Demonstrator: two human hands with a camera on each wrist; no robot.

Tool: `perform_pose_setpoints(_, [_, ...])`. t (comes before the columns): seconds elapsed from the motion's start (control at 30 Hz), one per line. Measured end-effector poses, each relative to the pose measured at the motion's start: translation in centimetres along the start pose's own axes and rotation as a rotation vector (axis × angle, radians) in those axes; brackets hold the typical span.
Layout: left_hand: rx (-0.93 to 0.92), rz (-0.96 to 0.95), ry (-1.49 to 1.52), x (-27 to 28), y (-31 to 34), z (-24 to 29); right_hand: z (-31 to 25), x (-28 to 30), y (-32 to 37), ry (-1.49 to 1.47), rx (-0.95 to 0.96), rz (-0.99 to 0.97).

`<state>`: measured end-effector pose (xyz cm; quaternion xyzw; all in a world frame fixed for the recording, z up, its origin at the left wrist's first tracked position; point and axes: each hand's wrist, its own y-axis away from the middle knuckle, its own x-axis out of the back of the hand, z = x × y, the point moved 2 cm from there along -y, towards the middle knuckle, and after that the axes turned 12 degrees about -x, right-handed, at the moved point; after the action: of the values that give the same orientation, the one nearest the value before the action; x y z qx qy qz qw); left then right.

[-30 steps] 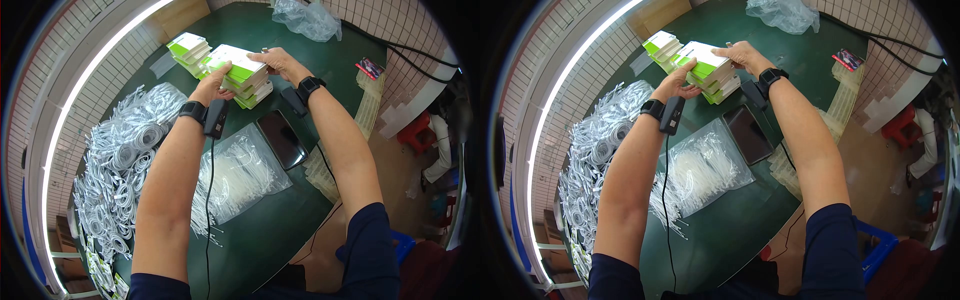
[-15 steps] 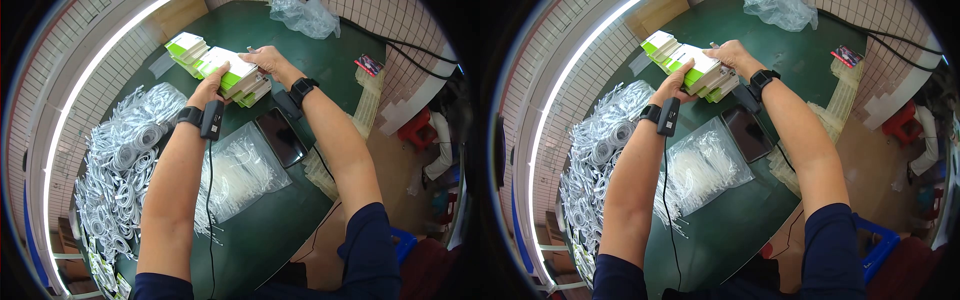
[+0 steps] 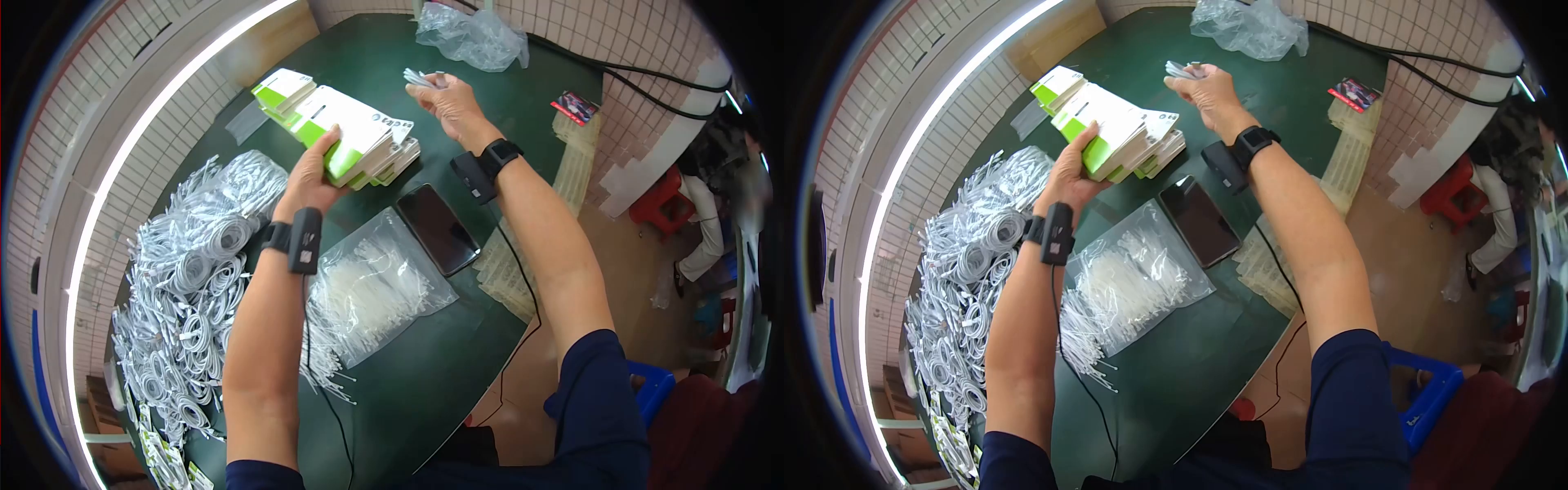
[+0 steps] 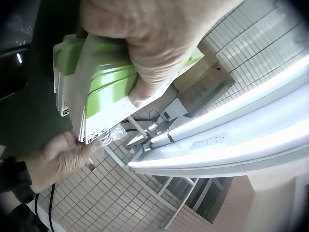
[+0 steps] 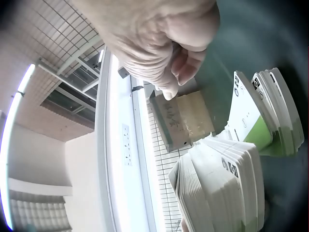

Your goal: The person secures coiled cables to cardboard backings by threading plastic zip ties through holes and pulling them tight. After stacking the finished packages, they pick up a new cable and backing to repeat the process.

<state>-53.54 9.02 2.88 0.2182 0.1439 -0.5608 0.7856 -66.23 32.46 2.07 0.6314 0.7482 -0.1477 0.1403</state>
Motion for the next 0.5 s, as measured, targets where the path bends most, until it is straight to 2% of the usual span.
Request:
perform_pose_setpoints(0.03, [-0.03, -0.025, -0.02, 0.1, 1.3, 0.7, -0.3, 0.2, 0.5, 0.034, 0.022, 0.0])
perform_pose_setpoints(0.07, [-0.074, -0.129, 0.058, 0.9, 1.8, 0.9, -0.5, 0.4, 1.0, 0.085, -0.042, -0.02])
perform_pose_setpoints(0.13, [-0.123, -0.225, 0.001, 2.5, 4.0, 2.5, -1.5, -0.6, 3.1, -0.044, -0.043, 0.068])
perform_pose_setpoints(0.2, [-0.162, -0.273, -0.102, 5.2, 7.4, 4.6, -3.1, -1.8, 6.2, -0.073, -0.091, 0.022])
perform_pose_setpoints(0.23, [-0.246, -0.295, -0.181, 6.3, 10.0, 5.7, -3.9, -2.5, 7.9, -0.055, -0.079, -0.018])
perform_pose_setpoints(0.3, [-0.39, -0.334, -0.407, 8.7, 15.9, 7.9, -4.5, -3.5, 11.0, -0.084, -0.118, -0.121])
perform_pose_setpoints(0.33, [-0.405, -0.331, -0.561, 8.9, 19.7, 9.2, -5.2, -4.0, 13.0, -0.06, -0.103, -0.124])
perform_pose_setpoints(0.37, [-0.428, -0.323, -0.614, 11.4, 21.9, 9.8, -5.4, -4.8, 15.0, -0.041, -0.097, -0.142])
perform_pose_setpoints(0.4, [-0.426, -0.293, -0.737, 11.5, 25.8, 10.9, -5.3, -5.3, 16.9, -0.044, -0.08, -0.192])
perform_pose_setpoints(0.43, [-0.485, -0.369, -0.72, 13.1, 28.1, 11.0, -5.1, -5.8, 18.9, -0.05, -0.065, -0.243])
perform_pose_setpoints(0.47, [-0.43, -0.368, -1.067, 12.7, 32.2, 12.7, -5.2, -6.3, 21.2, -0.04, -0.061, -0.284])
perform_pose_setpoints(0.5, [-0.461, -0.321, -1.272, 12.7, 34.9, 13.1, -5.6, -6.9, 23.9, -0.032, -0.061, -0.329])
